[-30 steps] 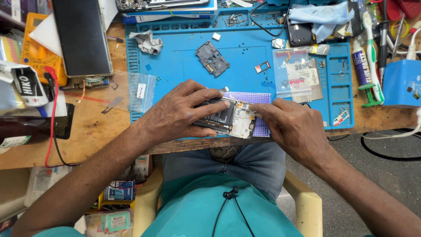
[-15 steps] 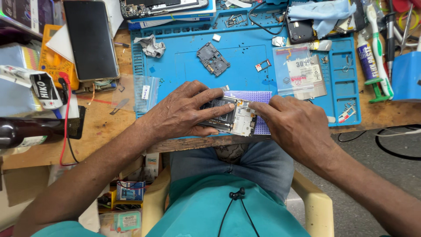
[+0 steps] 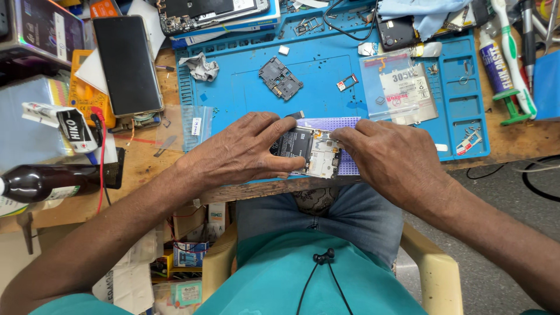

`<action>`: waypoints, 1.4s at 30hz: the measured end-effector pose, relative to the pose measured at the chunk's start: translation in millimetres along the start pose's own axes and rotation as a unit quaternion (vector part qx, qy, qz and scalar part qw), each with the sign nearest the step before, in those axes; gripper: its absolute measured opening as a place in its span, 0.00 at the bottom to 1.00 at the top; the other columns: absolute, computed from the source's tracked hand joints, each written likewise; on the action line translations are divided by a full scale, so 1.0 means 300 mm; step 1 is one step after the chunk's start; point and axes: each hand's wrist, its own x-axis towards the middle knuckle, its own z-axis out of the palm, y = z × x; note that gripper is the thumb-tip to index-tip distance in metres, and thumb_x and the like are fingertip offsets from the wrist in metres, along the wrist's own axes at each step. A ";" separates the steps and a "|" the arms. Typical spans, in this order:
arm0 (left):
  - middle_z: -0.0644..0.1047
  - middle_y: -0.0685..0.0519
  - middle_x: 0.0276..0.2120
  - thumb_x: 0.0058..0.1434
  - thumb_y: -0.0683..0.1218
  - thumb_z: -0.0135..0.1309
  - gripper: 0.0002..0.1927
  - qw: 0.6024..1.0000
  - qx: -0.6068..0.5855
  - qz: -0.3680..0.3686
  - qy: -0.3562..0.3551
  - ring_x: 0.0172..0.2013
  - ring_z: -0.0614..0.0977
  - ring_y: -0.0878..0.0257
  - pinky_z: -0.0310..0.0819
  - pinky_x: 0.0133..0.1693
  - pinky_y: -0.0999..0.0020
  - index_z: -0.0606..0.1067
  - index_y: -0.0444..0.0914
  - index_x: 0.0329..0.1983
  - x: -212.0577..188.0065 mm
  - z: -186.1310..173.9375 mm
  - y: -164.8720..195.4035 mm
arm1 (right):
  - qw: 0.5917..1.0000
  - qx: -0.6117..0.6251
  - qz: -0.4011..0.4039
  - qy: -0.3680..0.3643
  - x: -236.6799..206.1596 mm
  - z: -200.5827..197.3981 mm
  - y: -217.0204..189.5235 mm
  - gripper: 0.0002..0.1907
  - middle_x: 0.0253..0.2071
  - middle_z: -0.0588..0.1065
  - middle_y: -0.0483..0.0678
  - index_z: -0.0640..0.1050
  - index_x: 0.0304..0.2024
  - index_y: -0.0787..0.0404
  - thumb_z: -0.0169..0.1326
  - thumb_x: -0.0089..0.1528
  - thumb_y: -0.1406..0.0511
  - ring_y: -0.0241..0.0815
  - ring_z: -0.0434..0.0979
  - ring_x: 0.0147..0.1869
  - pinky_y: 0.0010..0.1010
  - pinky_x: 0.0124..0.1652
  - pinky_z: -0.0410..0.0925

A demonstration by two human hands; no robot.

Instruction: The person works on a disassembled smartphone, using tweezers to adjust internal components and connectors. They handle small parts and tools on a cluttered workbench, occasionally wiping the device with a cloth.

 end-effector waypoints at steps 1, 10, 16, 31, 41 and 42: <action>0.67 0.47 0.65 0.68 0.56 0.54 0.21 1.000 0.018 0.003 -0.005 0.62 0.73 0.50 0.73 0.61 0.57 0.66 0.69 0.62 -0.002 -0.001 0.001 | 1.000 0.003 0.003 -0.001 0.000 0.002 0.001 0.14 0.34 0.79 0.47 0.80 0.51 0.52 0.54 0.63 0.63 0.47 0.82 0.32 0.39 0.27 0.74; 0.67 0.45 0.62 0.63 0.68 0.51 0.38 0.998 -0.051 -0.022 0.013 0.61 0.71 0.46 0.70 0.62 0.50 0.59 0.54 0.74 -0.001 0.047 -0.005 | 1.000 0.014 0.007 0.011 -0.012 0.021 0.005 0.13 0.33 0.78 0.47 0.81 0.51 0.53 0.52 0.66 0.60 0.45 0.80 0.29 0.38 0.25 0.73; 0.67 0.43 0.61 0.63 0.69 0.52 0.41 0.999 -0.039 -0.028 0.014 0.59 0.72 0.47 0.71 0.62 0.51 0.58 0.49 0.74 -0.001 0.051 -0.010 | 0.999 0.022 0.009 0.024 -0.015 0.023 0.002 0.13 0.33 0.78 0.47 0.81 0.50 0.53 0.53 0.65 0.60 0.47 0.81 0.30 0.39 0.26 0.73; 0.72 0.50 0.55 0.52 0.68 0.64 0.37 0.998 -0.055 0.009 0.036 0.48 0.75 0.53 0.77 0.50 0.57 0.72 0.51 0.62 0.049 0.003 -0.042 | 0.995 -0.038 -0.054 0.071 -0.010 0.020 -0.015 0.12 0.32 0.74 0.46 0.79 0.44 0.57 0.57 0.57 0.67 0.45 0.79 0.36 0.40 0.33 0.71; 0.72 0.50 0.54 0.55 0.67 0.65 0.38 0.994 -0.091 0.019 0.049 0.46 0.75 0.55 0.77 0.49 0.58 0.73 0.47 0.64 0.032 0.030 -0.058 | 0.997 -0.060 -0.042 0.021 0.000 0.028 -0.025 0.11 0.33 0.75 0.47 0.78 0.43 0.59 0.55 0.57 0.69 0.47 0.80 0.38 0.39 0.33 0.73; 0.73 0.50 0.54 0.55 0.67 0.65 0.38 0.995 -0.091 0.019 0.047 0.46 0.75 0.55 0.77 0.49 0.58 0.73 0.47 0.64 0.032 0.031 -0.059 | 0.999 -0.023 -0.027 0.029 0.000 0.031 -0.025 0.10 0.33 0.75 0.48 0.78 0.44 0.59 0.55 0.59 0.69 0.49 0.80 0.37 0.41 0.32 0.73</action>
